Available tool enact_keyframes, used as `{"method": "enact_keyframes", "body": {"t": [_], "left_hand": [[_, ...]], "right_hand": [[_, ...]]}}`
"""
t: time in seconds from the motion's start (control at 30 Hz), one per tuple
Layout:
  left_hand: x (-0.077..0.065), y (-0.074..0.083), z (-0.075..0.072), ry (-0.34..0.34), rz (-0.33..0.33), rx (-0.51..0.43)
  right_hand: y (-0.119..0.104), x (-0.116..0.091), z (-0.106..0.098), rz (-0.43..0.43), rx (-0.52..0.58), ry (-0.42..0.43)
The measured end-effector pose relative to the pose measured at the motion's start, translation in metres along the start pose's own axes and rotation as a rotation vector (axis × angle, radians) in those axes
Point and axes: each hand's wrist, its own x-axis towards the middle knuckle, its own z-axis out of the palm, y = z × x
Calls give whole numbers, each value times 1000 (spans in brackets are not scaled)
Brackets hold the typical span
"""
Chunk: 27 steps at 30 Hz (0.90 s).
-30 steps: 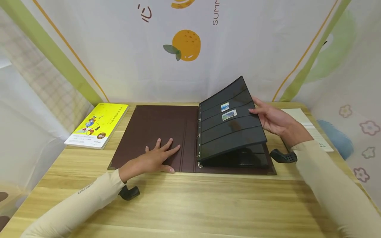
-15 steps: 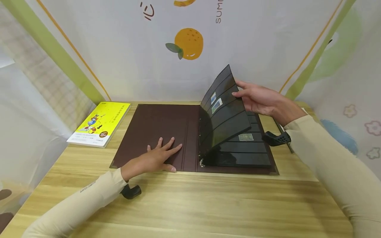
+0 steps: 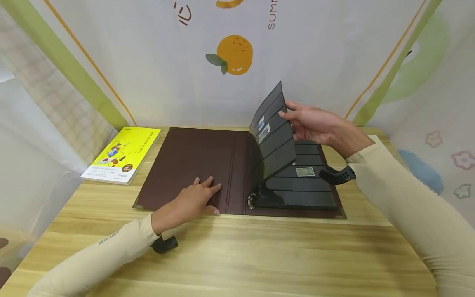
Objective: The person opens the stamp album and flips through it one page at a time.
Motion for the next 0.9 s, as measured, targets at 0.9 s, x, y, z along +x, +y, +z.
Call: {"method": "enact_keyframes", "body": {"t": [0.9], "left_hand": [[10, 75, -134, -113, 118, -1019]], "right_hand": [[-14, 8, 53, -29, -110, -133]]}}
